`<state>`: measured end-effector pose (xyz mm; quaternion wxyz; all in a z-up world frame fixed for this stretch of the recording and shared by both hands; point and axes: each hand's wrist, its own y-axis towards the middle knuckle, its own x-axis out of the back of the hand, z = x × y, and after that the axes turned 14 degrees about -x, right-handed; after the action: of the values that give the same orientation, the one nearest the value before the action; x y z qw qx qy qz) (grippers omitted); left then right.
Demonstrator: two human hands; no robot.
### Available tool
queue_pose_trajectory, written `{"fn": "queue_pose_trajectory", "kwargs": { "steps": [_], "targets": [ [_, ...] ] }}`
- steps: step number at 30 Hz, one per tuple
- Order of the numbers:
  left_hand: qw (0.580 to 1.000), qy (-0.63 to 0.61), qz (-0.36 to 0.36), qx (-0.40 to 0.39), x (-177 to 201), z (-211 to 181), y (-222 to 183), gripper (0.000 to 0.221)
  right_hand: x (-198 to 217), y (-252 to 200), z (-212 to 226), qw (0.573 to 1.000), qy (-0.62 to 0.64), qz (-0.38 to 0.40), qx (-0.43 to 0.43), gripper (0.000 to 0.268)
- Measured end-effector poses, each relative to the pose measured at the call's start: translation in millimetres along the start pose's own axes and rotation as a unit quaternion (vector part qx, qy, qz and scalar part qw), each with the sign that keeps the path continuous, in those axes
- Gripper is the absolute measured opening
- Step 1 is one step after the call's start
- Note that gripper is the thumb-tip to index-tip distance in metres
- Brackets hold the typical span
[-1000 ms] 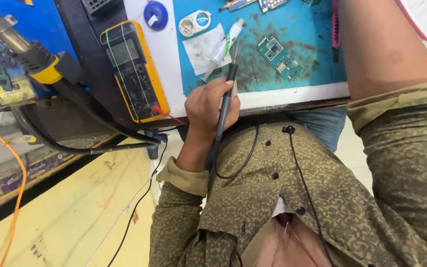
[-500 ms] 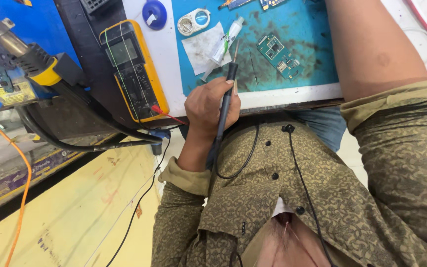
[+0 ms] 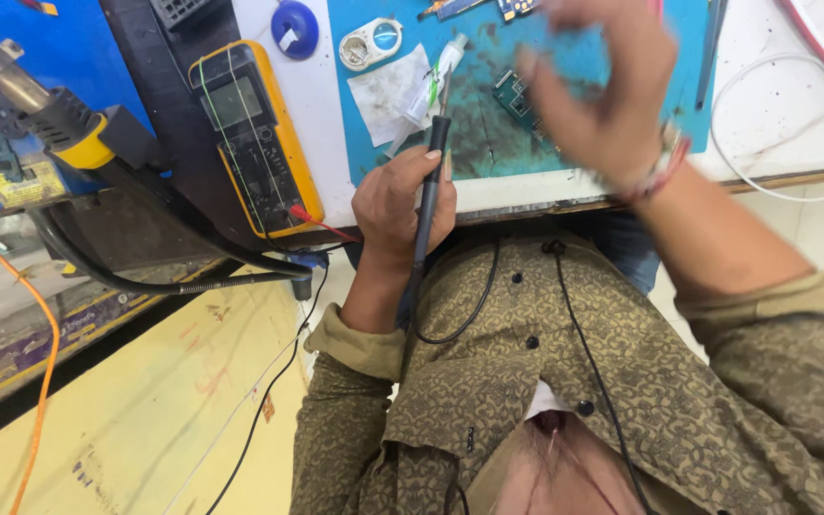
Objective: The person solders components onto a circuit board using a soldering iron and applies flux from a tube while holding the board with tweezers.
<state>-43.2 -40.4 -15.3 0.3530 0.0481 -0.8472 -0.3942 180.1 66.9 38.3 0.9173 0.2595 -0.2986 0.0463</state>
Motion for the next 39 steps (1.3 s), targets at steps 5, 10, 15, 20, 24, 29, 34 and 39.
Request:
{"fn": "queue_pose_trajectory", "kwargs": {
  "steps": [5,10,15,20,24,29,34,39],
  "targets": [
    [0.999,0.018,-0.015,-0.022,-6.4,-15.7,13.7,0.044,-17.1,-67.1,6.0,0.995,0.049,0.06,0.066,0.039],
    [0.995,0.035,0.06,-0.069,-14.1,-33.0,33.5,0.038,-14.8,-91.4,6.0,0.998,0.011,0.039,0.047,0.051],
    [0.994,0.002,0.096,-0.055,-23.9,-37.0,41.0,0.042,-9.4,-94.5,-1.4,0.999,-0.023,0.027,0.022,0.053],
    [0.991,-0.057,0.121,-0.002,-36.1,-50.8,39.7,0.05,-3.7,-88.8,-8.9,0.998,-0.051,0.008,0.046,0.05],
    [0.984,-0.067,0.165,0.006,-35.4,-58.1,44.6,0.052,7.3,-80.6,-18.5,0.994,-0.089,-0.022,0.058,0.04],
    [0.982,-0.049,0.18,-0.02,-39.1,-54.3,52.0,0.045,24.9,-83.5,-49.7,0.991,-0.066,-0.115,-0.024,0.028],
    [0.989,-0.012,0.145,0.029,-42.3,-35.3,49.4,0.046,29.9,-111.6,-73.1,0.944,0.203,-0.154,-0.208,0.026],
    [0.987,0.022,0.144,0.062,-35.7,-23.5,44.8,0.07,29.2,-113.3,-46.5,0.955,0.206,-0.061,-0.204,0.039]
  ]
}}
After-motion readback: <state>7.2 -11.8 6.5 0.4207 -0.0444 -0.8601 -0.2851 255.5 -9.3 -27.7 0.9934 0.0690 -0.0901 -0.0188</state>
